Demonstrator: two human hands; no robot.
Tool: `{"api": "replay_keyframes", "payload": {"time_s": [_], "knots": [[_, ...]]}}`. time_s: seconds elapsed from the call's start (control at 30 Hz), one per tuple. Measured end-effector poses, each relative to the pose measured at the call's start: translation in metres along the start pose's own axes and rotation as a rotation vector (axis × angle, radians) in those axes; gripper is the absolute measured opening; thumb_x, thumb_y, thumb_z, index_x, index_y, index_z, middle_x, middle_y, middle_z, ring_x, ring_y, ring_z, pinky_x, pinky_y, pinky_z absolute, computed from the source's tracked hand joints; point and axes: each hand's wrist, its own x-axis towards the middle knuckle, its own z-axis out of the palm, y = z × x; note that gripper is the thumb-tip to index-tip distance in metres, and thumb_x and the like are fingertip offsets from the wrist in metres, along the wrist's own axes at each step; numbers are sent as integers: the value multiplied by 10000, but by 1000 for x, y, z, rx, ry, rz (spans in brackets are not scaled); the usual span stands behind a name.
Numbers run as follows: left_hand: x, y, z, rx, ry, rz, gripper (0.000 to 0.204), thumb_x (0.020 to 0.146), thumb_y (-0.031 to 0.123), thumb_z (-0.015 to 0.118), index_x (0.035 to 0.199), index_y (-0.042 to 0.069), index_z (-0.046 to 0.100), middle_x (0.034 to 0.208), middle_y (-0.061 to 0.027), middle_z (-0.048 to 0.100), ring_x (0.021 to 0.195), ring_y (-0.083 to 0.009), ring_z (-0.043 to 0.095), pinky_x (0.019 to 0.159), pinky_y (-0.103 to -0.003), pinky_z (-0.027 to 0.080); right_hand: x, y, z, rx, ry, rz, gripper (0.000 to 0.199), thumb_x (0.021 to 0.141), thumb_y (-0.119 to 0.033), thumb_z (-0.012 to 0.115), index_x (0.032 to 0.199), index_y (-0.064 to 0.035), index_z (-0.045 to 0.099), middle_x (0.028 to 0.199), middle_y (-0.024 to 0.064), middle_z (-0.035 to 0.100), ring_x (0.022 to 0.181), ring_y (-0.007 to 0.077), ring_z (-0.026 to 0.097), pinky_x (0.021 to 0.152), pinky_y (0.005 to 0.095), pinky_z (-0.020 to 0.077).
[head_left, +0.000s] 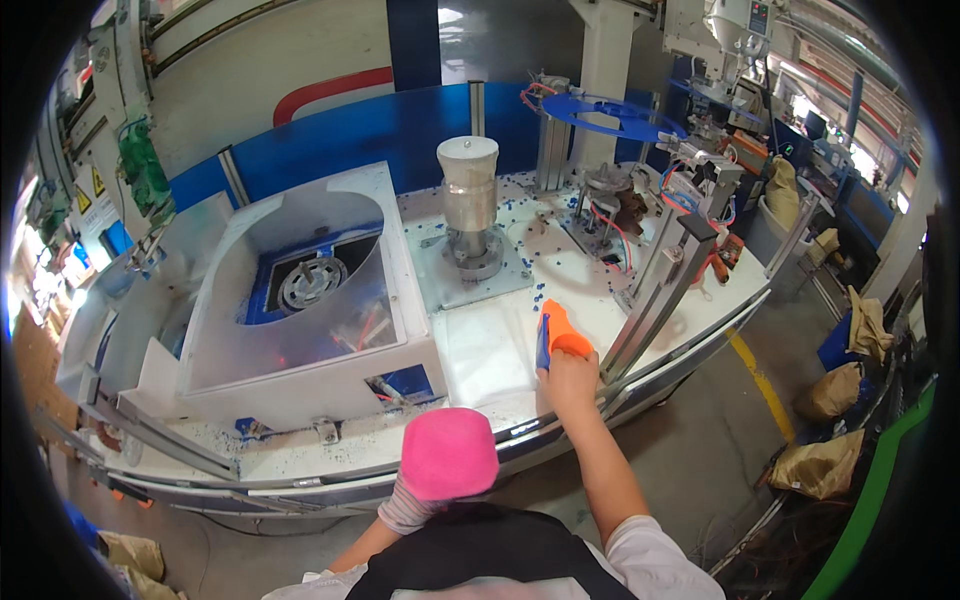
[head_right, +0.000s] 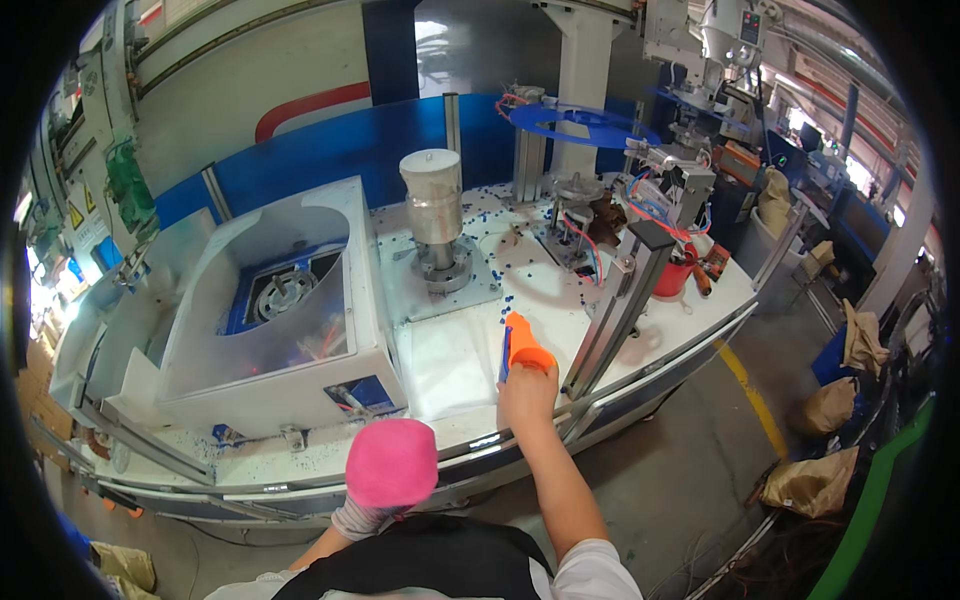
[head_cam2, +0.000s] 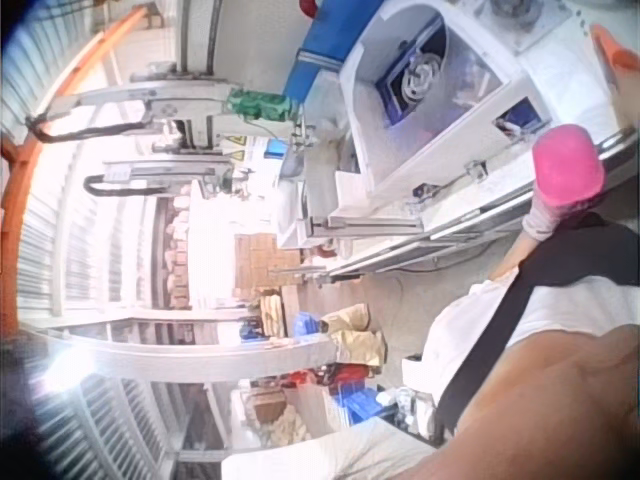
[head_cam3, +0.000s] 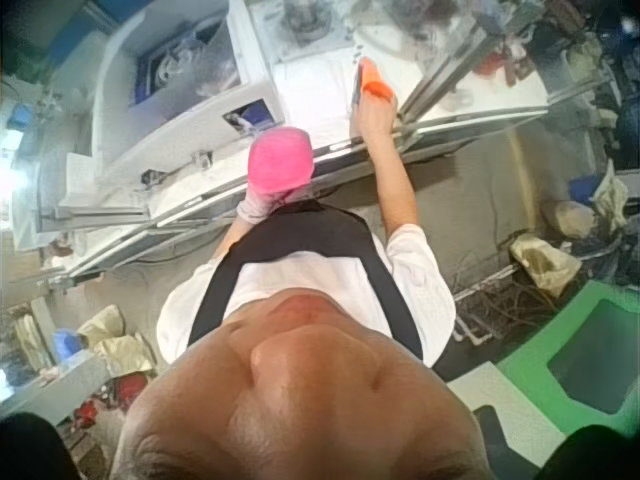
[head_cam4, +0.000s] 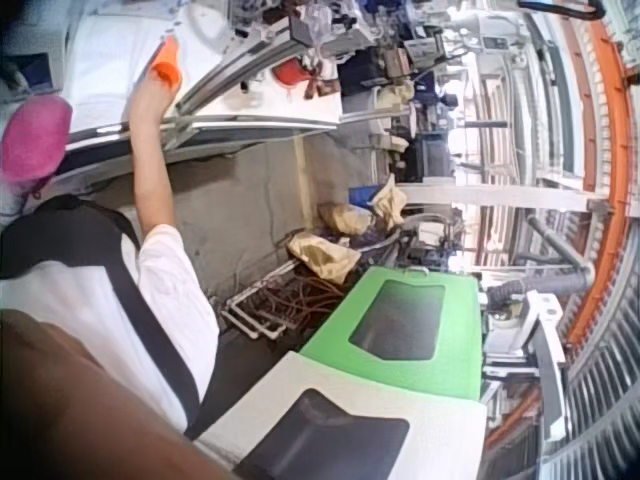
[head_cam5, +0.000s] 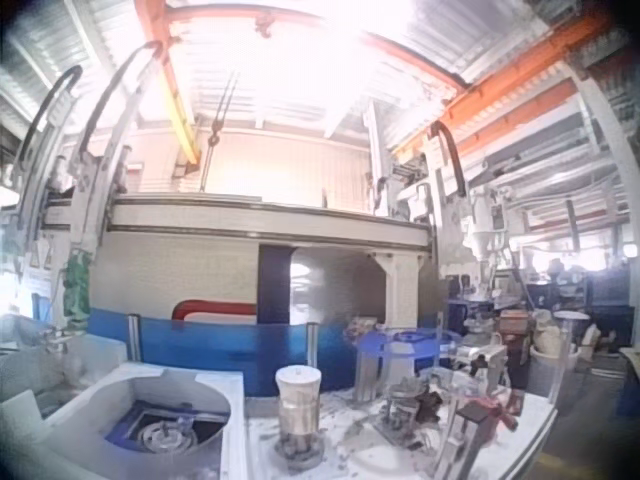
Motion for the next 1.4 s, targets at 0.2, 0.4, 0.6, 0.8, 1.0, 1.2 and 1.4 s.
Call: {"api": "replay_keyframes", "payload": {"time_s": [0.2,0.4,0.6,0.8,1.0,1.2,1.4], "knots": [[-23,-1,17,3,262,-130,472,733,160,756,1173,88,601,993,-61,649,921,-235,636,799,-373,526,-21,14,-47,675,184,76,248,779,-205,722,911,-11,642,798,97,651,747,239,626,806,361,444],[-16,33,34,-1089,360,-516,460,702,82,766,1123,79,579,951,-20,618,871,-163,606,752,-307,515,-107,29,-51,2329,-92,213,595,823,-269,733,1276,31,490,1074,124,650,943,235,651,869,353,510],[7,43,49,-1217,137,-523,631,741,113,763,1294,88,460,1049,-30,581,943,-156,582,799,-295,503,-173,44,-66,2288,-200,390,742,765,-297,757,1326,57,424,1101,155,637,904,250,662,780,374,553],[37,61,58,-1282,-135,-571,591,752,347,766,1199,70,497,917,-40,611,760,-144,623,661,-283,535,-195,81,-112,2243,-332,232,869,639,-297,893,1282,95,458,1176,170,622,1074,237,621,966,362,468],[48,47,79,-1299,-263,-611,800,681,466,826,1265,42,482,1041,-51,595,924,-160,611,817,-294,522,-221,108,-110,1803,-272,12,540,614,-201,882,1030,20,619,1131,138,651,1036,238,618,1014,403,384],[50,70,81,-1285,-362,-577,912,663,475,836,1340,31,416,1183,-73,549,1068,-178,566,930,-322,480,-212,128,-109,1520,-286,-187,403,600,-225,855,869,-36,622,831,52,631,1023,271,578,1018,437,346],[51,79,76,-1235,-416,-492,966,660,502,823,1378,29,382,1276,-113,519,1178,-222,533,1008,-354,442,-187,124,-112,1342,-351,-272,399,605,-268,849,818,-43,597,749,50,561,873,249,575,1018,424,352]]}}
